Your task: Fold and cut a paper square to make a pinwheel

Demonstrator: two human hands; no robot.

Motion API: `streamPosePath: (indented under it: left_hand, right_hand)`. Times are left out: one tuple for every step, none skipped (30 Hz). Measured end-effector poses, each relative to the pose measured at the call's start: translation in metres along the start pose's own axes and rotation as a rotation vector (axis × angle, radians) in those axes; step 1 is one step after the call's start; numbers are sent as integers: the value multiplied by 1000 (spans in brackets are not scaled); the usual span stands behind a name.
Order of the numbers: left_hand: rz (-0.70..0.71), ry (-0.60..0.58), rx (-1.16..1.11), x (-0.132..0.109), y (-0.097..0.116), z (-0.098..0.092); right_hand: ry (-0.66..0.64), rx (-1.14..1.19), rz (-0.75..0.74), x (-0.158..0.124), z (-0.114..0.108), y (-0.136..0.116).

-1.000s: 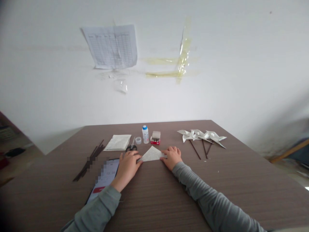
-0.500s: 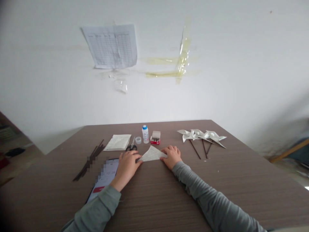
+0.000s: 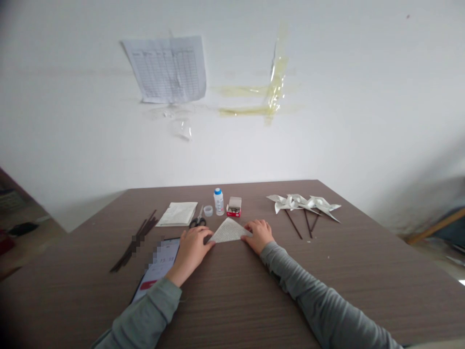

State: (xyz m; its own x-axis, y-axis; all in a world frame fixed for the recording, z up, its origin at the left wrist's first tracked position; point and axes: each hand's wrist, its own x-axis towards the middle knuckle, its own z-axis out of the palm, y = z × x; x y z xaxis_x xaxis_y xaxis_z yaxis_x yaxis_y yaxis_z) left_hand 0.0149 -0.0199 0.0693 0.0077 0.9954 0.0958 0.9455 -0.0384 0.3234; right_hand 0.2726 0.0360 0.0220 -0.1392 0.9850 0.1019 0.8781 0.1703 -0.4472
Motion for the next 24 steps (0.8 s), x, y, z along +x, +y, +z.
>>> streamPosePath:
  left_hand:
    - [-2, -8, -4, 0, 0, 0]
    - [-6, -19, -7, 0, 0, 0]
    - [-9, -29, -9, 1, 0, 0]
    - [-12, -39, -11, 1, 0, 0]
    - [-13, -45, -11, 1, -1, 1]
    - [-13, -49, -11, 1, -1, 1]
    - [-11, -52, -10, 1, -2, 2]
    - [-7, -53, -9, 1, -2, 2]
    - [-2, -51, -7, 1, -3, 3]
    - [2, -51, -5, 1, -4, 3]
    - [8, -50, -5, 1, -4, 4]
    - [14, -50, -8, 1, -5, 5]
    - [19, -49, -13, 2, -6, 6]
    - [24, -48, -20, 2, -7, 8]
    - [27, -45, -26, 2, -8, 9]
    - [30, -41, -29, 2, -9, 10]
    - [29, -34, -25, 3, -9, 11]
    - [28, -29, -17, 3, -10, 12]
    - [28, -26, -8, 4, -10, 12]
    - [25, -24, -1, 4, -10, 12]
    - [20, -26, 2, 4, -9, 12]
    - [15, -29, 1, 4, -9, 11]
    - [11, -34, -4, 4, -8, 10]
    - [11, -39, -9, 4, -7, 9]
  right_hand:
    - [5, 2, -5, 0, 0, 1]
    - [9, 6, -10, 0, -1, 1]
    - [12, 14, -18, 0, -1, 2]
    - [17, 27, -25, 0, -2, 3]
    - [24, 44, -31, -1, -3, 4]
    - [30, 63, -35, -2, -4, 5]
    - [32, 81, -35, -3, -6, 6]
    - [34, 98, -35, -4, -7, 7]
    - [33, 113, -33, -5, -8, 7]
    - [31, 127, -33, -6, -9, 8]
    - [29, 139, -32, -7, -10, 9]
    - [30, 151, -30, -8, -11, 9]
    - [31, 160, -25, -8, -11, 9]
    - [29, 168, -18, -9, -12, 10]
    - [23, 172, -11, -8, -12, 10]
    - [17, 175, -5, -8, -12, 10]
    - [7, 176, 0, -8, -12, 11]
    - [-4, 177, 4, -7, -12, 11]
    - [-14, 178, 4, -7, -12, 11]
    - [-22, 179, 4, -6, -12, 11]
    - [-29, 181, 3, -6, -13, 11]
    - [-35, 183, 1, -7, -13, 10]
    - [-40, 184, -3, -7, -14, 10]
    - [-45, 183, -7, -7, -14, 10]
